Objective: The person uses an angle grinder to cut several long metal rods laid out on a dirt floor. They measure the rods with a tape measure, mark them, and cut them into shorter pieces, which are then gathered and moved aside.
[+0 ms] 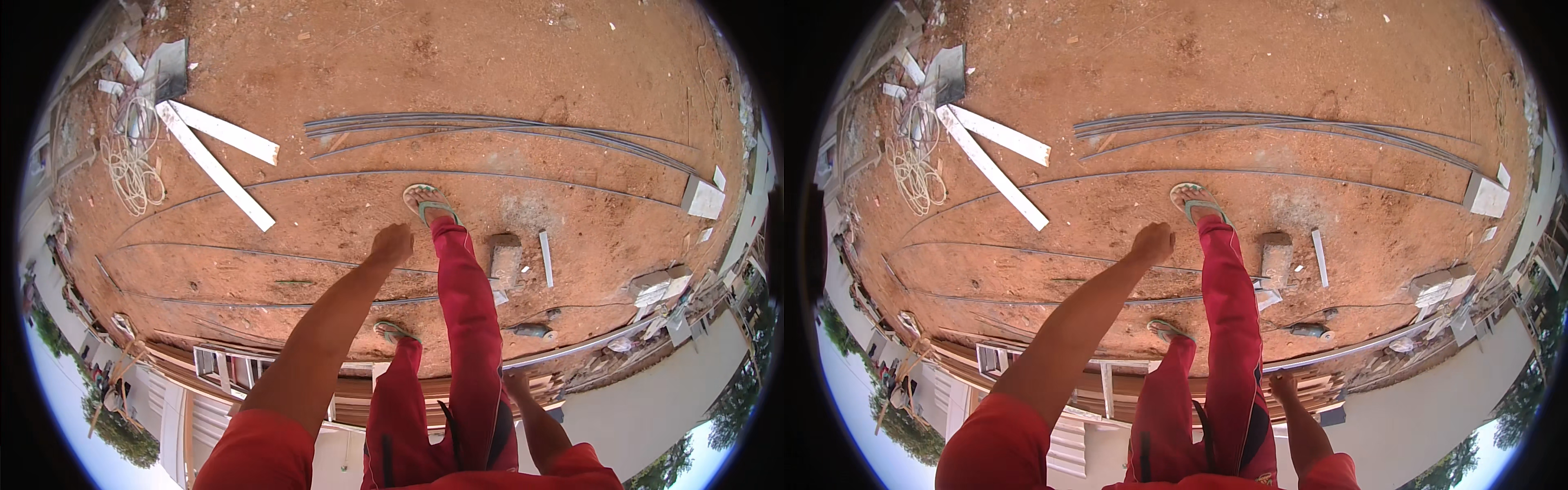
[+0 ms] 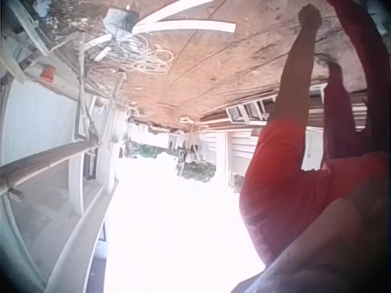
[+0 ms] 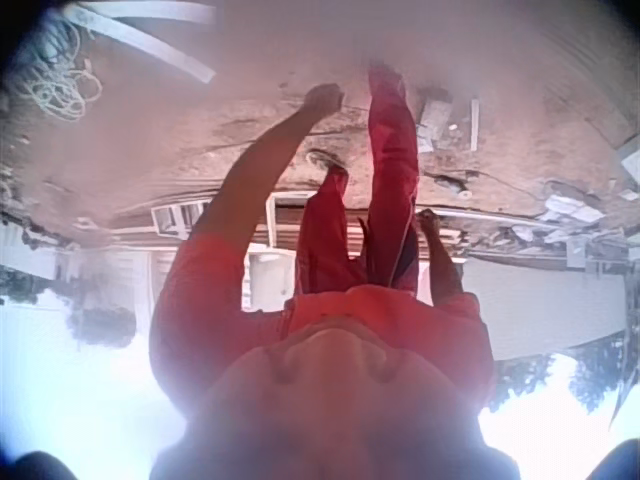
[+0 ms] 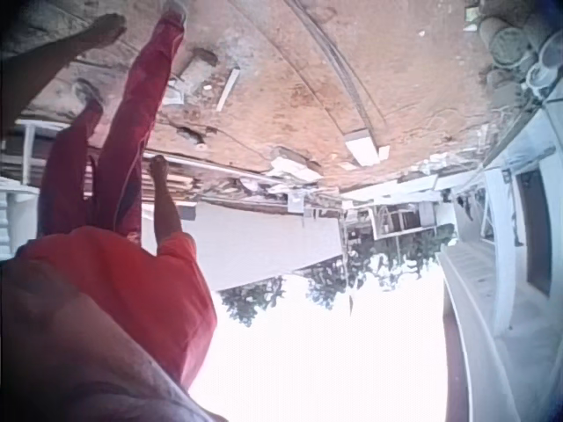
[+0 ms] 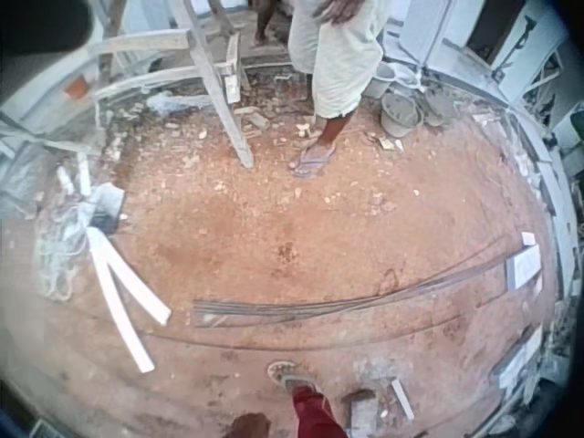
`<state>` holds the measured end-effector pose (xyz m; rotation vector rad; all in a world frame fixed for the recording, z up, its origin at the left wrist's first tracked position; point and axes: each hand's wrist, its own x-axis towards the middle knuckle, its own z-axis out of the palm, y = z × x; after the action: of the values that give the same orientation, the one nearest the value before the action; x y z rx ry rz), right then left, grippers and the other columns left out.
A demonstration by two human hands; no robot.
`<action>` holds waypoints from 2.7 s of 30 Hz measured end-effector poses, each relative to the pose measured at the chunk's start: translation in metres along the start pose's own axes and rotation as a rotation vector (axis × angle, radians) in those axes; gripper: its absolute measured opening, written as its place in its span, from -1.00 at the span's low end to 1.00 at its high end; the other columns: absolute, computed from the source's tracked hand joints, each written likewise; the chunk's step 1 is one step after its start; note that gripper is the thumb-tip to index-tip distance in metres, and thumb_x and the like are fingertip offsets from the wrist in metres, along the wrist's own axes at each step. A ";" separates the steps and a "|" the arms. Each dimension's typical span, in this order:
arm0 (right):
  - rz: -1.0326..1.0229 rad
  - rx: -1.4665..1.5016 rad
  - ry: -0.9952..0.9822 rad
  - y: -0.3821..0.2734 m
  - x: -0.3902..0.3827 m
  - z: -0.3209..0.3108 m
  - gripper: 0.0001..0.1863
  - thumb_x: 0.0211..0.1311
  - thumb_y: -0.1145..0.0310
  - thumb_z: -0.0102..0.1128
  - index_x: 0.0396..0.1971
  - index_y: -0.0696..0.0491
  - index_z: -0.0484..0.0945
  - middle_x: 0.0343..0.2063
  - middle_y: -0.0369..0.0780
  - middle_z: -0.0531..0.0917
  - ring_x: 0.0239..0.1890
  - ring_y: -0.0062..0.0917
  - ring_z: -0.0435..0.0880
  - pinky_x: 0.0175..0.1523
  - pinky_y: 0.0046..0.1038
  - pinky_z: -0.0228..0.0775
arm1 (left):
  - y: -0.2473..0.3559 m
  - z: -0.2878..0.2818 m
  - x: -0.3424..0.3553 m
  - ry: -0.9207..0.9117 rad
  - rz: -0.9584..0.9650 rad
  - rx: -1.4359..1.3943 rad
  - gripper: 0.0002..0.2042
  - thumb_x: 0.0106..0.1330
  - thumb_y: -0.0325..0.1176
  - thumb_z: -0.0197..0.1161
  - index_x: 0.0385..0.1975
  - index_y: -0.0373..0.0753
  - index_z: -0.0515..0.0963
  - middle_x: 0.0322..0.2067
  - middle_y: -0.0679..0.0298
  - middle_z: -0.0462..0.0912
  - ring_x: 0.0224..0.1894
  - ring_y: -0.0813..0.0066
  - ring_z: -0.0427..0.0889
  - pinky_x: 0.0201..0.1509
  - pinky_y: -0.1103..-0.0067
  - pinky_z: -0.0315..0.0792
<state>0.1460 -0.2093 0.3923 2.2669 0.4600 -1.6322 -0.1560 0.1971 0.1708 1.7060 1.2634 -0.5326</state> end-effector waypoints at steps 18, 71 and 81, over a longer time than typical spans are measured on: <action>-0.599 -0.536 0.193 0.087 -0.228 0.245 -0.73 0.29 0.24 0.24 -0.07 0.02 0.64 -0.10 -0.05 0.74 -0.03 -0.25 0.78 0.00 -0.12 0.61 | -0.013 0.281 -0.673 -0.480 0.115 -0.361 -0.80 0.32 -0.39 0.15 -0.13 -0.25 0.62 -0.25 -0.01 0.73 -0.12 -0.01 0.74 -0.03 0.18 0.60; -0.764 -0.432 0.168 -0.024 0.207 0.192 -0.65 0.23 0.32 0.23 -0.02 0.14 0.61 -0.26 0.11 0.74 -0.17 0.03 0.74 -0.03 -0.12 0.64 | 0.117 0.452 -0.561 -0.327 -0.272 -0.760 -0.75 0.27 -0.37 0.18 -0.14 -0.34 0.63 -0.27 -0.03 0.74 -0.18 0.06 0.76 -0.12 0.29 0.57; -1.080 -0.191 0.438 -0.175 0.225 0.217 -0.75 0.30 0.45 0.20 -0.04 0.13 0.53 -0.19 0.06 0.66 -0.15 0.03 0.70 -0.06 -0.08 0.61 | -0.096 0.322 -0.275 0.594 -0.341 -0.633 -0.91 0.30 -0.51 0.21 -0.30 -0.35 0.64 -0.45 0.00 0.72 -0.37 0.18 0.76 -0.25 0.38 0.58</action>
<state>-0.0470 -0.1272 0.1016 2.3195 2.1145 -1.2784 -0.2922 -0.2147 0.1862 1.1346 1.9119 0.2147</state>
